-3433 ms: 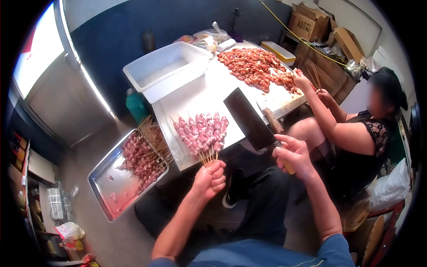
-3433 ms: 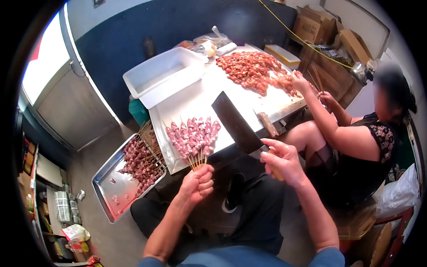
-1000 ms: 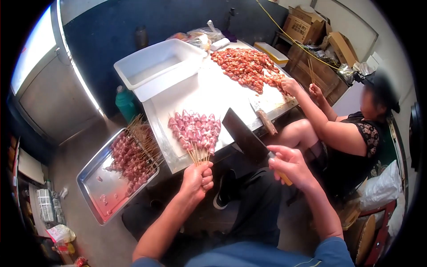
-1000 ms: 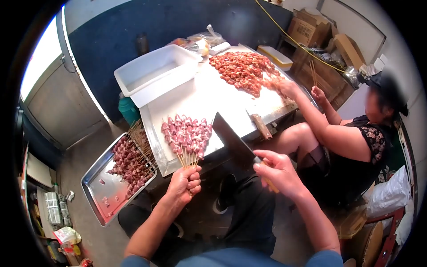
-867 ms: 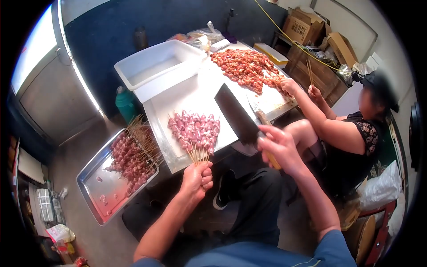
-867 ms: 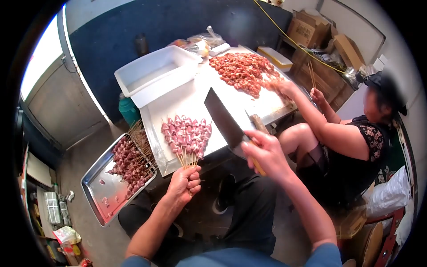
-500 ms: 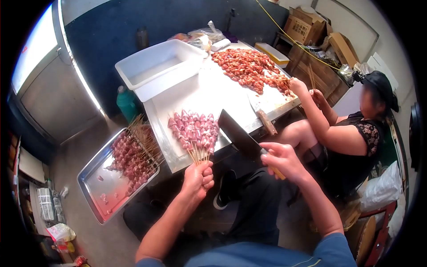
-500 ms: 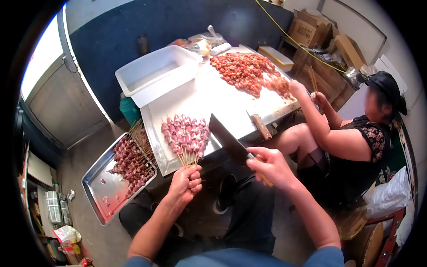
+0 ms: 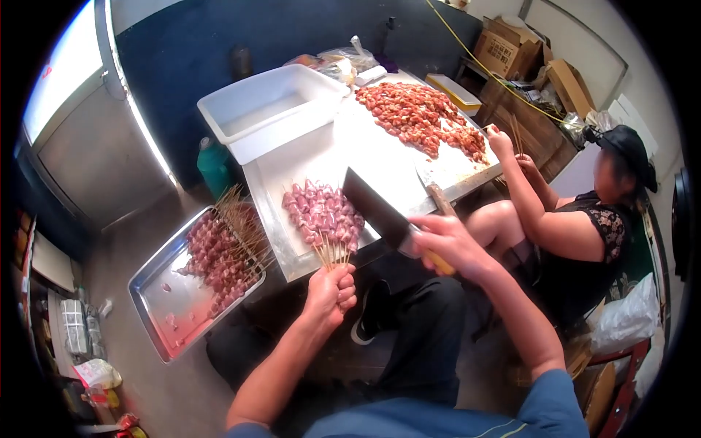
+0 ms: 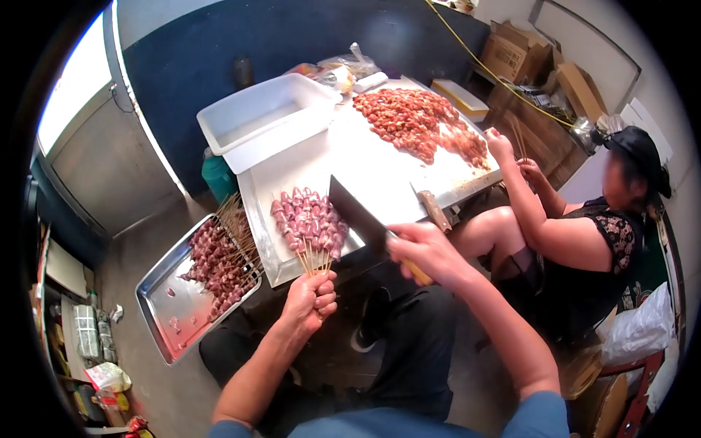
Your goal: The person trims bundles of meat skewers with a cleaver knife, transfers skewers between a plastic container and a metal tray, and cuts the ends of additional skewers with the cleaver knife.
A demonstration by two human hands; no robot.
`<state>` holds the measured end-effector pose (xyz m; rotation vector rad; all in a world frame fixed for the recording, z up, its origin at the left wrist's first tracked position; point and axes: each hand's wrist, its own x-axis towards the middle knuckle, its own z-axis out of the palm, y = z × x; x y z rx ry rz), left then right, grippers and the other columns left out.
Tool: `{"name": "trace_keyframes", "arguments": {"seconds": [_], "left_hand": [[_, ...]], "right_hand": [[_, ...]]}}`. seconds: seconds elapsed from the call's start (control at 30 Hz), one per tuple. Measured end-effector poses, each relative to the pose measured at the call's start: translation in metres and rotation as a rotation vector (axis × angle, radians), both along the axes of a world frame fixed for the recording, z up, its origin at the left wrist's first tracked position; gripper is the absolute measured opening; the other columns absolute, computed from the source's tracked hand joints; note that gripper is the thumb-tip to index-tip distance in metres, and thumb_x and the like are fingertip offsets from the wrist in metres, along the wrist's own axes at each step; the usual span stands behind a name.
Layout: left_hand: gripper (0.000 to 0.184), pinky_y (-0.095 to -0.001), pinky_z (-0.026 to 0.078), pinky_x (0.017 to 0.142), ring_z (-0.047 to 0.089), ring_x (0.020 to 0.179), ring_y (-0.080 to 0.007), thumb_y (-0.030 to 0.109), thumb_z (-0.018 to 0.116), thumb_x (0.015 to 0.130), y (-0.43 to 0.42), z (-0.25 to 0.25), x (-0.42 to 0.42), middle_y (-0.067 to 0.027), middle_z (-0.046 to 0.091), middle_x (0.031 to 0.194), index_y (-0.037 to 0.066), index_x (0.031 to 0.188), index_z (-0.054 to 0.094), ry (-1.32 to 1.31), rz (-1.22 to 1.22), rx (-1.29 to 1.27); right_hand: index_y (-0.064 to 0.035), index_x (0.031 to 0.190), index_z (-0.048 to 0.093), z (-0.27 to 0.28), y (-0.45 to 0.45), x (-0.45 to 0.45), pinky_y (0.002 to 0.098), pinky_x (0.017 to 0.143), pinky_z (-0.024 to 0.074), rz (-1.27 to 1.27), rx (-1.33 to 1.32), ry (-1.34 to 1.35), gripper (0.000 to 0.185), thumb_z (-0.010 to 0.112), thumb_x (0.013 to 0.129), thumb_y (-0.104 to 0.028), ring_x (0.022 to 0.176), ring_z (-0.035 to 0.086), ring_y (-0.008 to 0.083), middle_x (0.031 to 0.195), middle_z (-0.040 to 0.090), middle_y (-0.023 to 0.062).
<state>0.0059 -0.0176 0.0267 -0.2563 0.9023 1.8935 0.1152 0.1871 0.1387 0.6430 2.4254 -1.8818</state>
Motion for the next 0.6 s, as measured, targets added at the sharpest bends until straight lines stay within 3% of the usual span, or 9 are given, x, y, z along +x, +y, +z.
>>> {"name": "trace_keyframes", "arguments": {"seconds": [0.23,0.47,0.6], "left_hand": [[0.008,-0.0216,0.024,0.041,0.029,0.043,-0.0046,0.010,0.052,0.097,-0.001,-0.001,0.001,0.0039,0.037,0.061,0.002,0.099,0.050,0.007,-0.012,0.008],[0.008,-0.0229,0.022,0.040,0.029,0.043,-0.0058,0.010,0.049,0.098,-0.001,-0.001,0.000,0.0032,0.037,0.061,0.002,0.098,0.049,0.033,-0.014,0.009],[0.008,-0.0231,0.022,0.040,0.029,0.043,-0.0059,0.010,0.048,0.098,0.000,-0.002,-0.001,0.0033,0.036,0.061,0.002,0.098,0.049,0.013,0.000,0.008]], "right_hand": [[0.0051,0.131,0.052,0.024,-0.008,0.056,0.0213,0.045,0.0456,-0.053,0.041,0.001,0.044,0.059,0.094,-0.018,0.057,0.058,0.0095,0.080,0.061,0.0057],[0.0010,0.133,0.052,0.008,-0.021,-0.048,0.0212,0.044,0.0425,-0.011,0.171,0.255,0.042,0.056,0.096,-0.019,0.054,0.055,0.0079,0.082,0.062,0.0052],[0.0014,0.133,0.051,0.000,-0.014,-0.026,0.0215,0.045,0.0433,0.003,0.077,0.002,0.045,0.055,0.097,-0.024,0.058,0.056,0.0080,0.084,0.060,0.0051]]}}
